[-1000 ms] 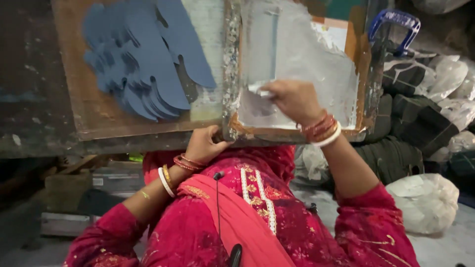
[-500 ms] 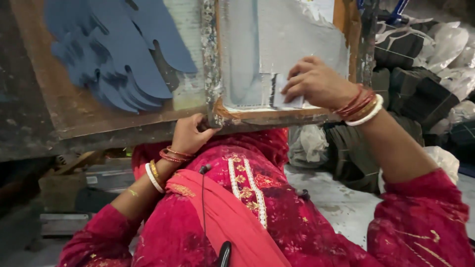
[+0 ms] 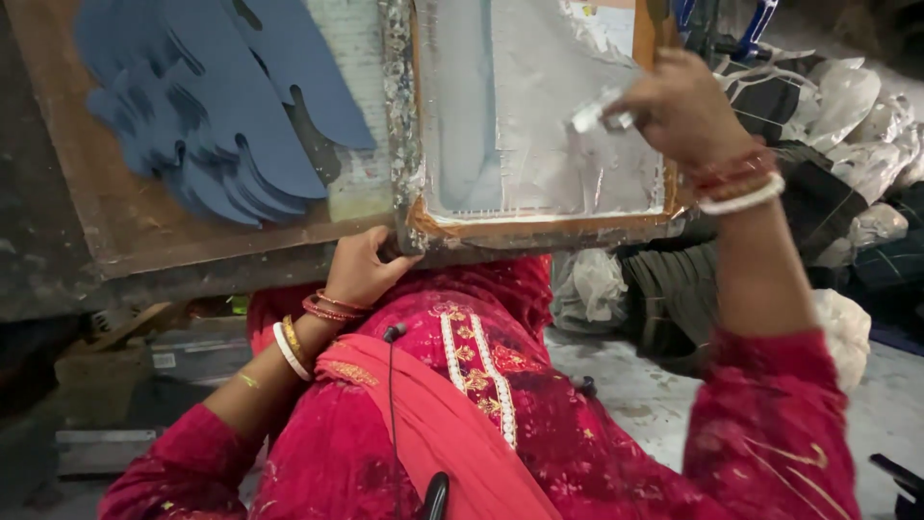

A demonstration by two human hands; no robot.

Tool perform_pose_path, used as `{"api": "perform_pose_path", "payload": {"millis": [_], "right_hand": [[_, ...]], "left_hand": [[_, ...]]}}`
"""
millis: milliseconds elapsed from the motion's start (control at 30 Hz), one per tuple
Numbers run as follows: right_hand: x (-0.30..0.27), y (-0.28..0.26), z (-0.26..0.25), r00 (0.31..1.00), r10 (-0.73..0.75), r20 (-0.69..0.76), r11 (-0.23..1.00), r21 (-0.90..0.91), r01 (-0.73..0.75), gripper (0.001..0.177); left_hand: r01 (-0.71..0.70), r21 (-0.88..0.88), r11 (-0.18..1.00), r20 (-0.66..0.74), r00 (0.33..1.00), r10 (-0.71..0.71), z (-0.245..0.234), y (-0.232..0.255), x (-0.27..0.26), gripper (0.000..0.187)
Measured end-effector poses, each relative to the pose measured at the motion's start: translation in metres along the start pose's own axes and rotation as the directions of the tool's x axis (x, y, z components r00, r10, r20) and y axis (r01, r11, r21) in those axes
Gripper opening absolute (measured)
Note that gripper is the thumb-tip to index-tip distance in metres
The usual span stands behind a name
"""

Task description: The person applies a white paste to a screen printing frame using a green bottle and spreads it evenly with a squeegee. They then place a blue shoe-shaped stencil onto the frame and pull the squeegee across the screen to transfer the paste onto the material underneath.

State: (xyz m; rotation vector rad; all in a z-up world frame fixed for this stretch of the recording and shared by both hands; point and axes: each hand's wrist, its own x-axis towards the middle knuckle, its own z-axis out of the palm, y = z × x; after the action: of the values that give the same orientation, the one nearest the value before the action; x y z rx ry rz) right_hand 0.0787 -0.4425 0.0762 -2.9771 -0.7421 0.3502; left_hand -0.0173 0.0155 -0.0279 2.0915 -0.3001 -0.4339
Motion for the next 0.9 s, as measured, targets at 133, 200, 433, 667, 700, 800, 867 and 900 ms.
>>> {"api": "perform_pose_path", "payload": {"millis": [133,200,433,667,700,800,867,900], "right_hand": [[0.056,-0.005,0.015,0.920,-0.113,-0.375,0.993,-0.064,0.096,0.026],[0.065,-0.009,0.025,0.870,-0.150,-0.469,0.988,-0.098,0.117,0.026],[-0.024,-0.068,0.042,0.900,0.076,-0.430,0.992,0.122,-0.026,0.029],[-0.071,-0.092,0.008,0.940,0.285,-0.189,0.949,0.194,-0.249,0.031],[-0.063,-0.079,0.009,0.939,0.287,-0.190,0.948,0.196,-0.250,0.031],[-0.031,-0.044,0.012,0.932,0.245,-0.267,0.966,0.145,-0.212,0.023],[0.002,-0.025,0.014,0.923,0.167,-0.346,0.983,0.128,-0.130,0.020],[0.008,-0.018,0.018,0.923,0.171,-0.346,0.983,0.130,-0.133,0.020]], "left_hand": [[0.031,-0.015,0.999,0.015,0.999,-0.031,0.000,0.000,0.001,0.036],[0.057,-0.020,0.998,0.032,0.998,-0.056,0.000,0.002,0.001,0.036],[0.048,-0.042,0.998,0.036,0.998,-0.047,0.000,0.003,0.003,0.035],[0.062,-0.020,0.998,0.047,0.997,-0.061,-0.001,0.001,0.003,0.036],[0.061,-0.019,0.998,0.048,0.997,-0.060,-0.001,0.001,0.003,0.036],[0.026,-0.031,0.999,0.036,0.999,-0.025,0.000,-0.001,0.002,0.036],[0.054,-0.025,0.998,0.035,0.998,-0.053,0.003,-0.006,0.000,0.039],[0.053,-0.024,0.998,0.038,0.998,-0.052,0.002,-0.005,-0.001,0.039]]}}
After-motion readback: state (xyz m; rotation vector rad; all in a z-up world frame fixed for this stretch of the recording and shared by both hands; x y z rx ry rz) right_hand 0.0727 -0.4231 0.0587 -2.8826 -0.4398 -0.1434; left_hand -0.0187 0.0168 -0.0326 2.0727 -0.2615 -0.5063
